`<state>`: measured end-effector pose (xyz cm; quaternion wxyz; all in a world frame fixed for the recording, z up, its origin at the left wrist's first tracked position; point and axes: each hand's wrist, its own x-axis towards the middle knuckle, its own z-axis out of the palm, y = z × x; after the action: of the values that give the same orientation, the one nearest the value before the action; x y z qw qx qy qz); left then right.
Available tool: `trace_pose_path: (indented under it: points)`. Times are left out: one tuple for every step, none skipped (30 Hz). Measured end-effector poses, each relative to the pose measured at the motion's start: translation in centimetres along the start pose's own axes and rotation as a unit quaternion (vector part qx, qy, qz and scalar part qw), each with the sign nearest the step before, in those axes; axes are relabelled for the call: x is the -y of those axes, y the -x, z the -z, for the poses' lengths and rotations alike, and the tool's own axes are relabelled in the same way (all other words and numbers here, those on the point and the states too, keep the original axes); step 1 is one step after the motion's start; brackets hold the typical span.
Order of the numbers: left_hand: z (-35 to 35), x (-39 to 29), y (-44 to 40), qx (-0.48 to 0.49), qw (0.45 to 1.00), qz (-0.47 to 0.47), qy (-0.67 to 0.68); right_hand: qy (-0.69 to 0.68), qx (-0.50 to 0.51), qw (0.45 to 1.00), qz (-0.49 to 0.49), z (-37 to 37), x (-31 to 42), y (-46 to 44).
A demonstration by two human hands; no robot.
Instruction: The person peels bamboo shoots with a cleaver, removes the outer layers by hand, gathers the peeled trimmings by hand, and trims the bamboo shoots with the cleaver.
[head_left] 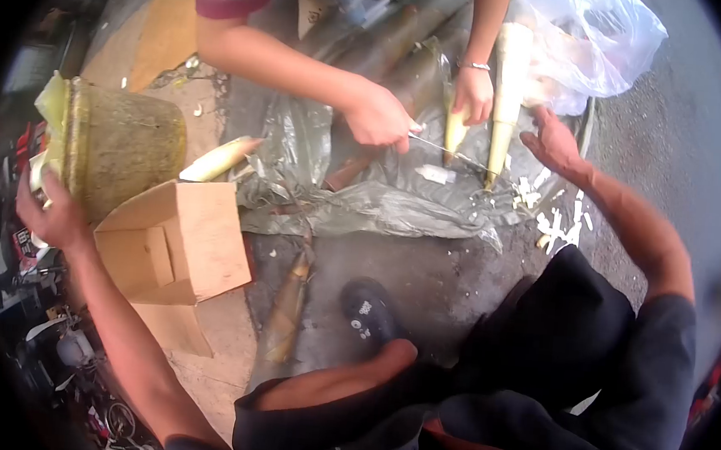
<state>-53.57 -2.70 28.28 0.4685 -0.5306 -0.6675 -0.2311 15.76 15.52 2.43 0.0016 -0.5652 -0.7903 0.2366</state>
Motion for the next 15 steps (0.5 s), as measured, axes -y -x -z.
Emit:
trace_pose_path:
  points:
    - [-1.0, -5.7, 2.9, 0.033, 0.988, -0.108, 0.104, 0.053, 0.014, 0.998, 0.038, 0.1, -0.2, 0.1]
    - [0.1, -11.8, 4.0, 0.12, 0.96, -0.146, 0.207, 0.13, 0.052, 0.989, 0.049, 1.3, 0.9, -1.3]
    - [0.8, -16.8, 4.3, 0.141, 0.935, -0.201, 0.256, 0.177, 0.066, 0.977, 0.095, 2.4, 1.2, -2.6]
    - [0.9, -22.1, 5.0, 0.169, 0.902, -0.233, 0.323, 0.22, 0.078, 0.963, 0.137, 2.4, 0.7, -3.6]
    - [1.2, -26.1, 6.4, 0.233, 0.875, -0.225, 0.36, 0.26, 0.088, 0.945, 0.179, 2.2, 0.4, -4.3]
    - [0.9, -29.4, 8.3, 0.241, 0.843, -0.247, 0.413, 0.238, 0.06, 0.955, 0.164, 1.8, 0.6, -4.4]
    - [1.2, -32.1, 9.0, 0.259, 0.815, -0.333, 0.397, 0.225, 0.044, 0.96, 0.16, 1.2, 0.2, -4.6]
    - [1.6, -34.5, 9.3, 0.295, 0.794, -0.363, 0.389, 0.212, 0.025, 0.964, 0.156, 0.3, -0.4, -4.8]
    - [1.8, -36.0, 9.4, 0.33, 0.77, -0.393, 0.38, 0.199, 0.007, 0.968, 0.151, 0.2, -0.5, -4.8]
    - [1.3, -36.7, 9.6, 0.365, 0.753, -0.417, 0.355, 0.229, 0.033, 0.962, 0.145, 0.4, -0.6, -4.9]
    - [0.9, -37.4, 9.8, 0.401, 0.733, -0.44, 0.328, 0.208, 0.005, 0.97, 0.129, 0.2, -0.7, -4.9]
    - [0.7, -38.0, 10.1, 0.436, 0.711, -0.463, 0.301, 0.185, -0.022, 0.976, 0.113, -0.2, -0.9, -4.7]
    - [0.5, -38.5, 10.5, 0.446, 0.7, -0.472, 0.297, 0.163, -0.049, 0.981, 0.095, -0.6, -1.0, -4.4]
    - [0.3, -38.9, 10.8, 0.456, 0.688, -0.483, 0.292, 0.099, -0.041, 0.994, 0.034, -0.5, -1.2, -4.0]
    - [0.1, -39.4, 11.1, 0.465, 0.678, -0.493, 0.285, 0.023, -0.031, 0.999, -0.028, -1.2, -1.6, -4.1]
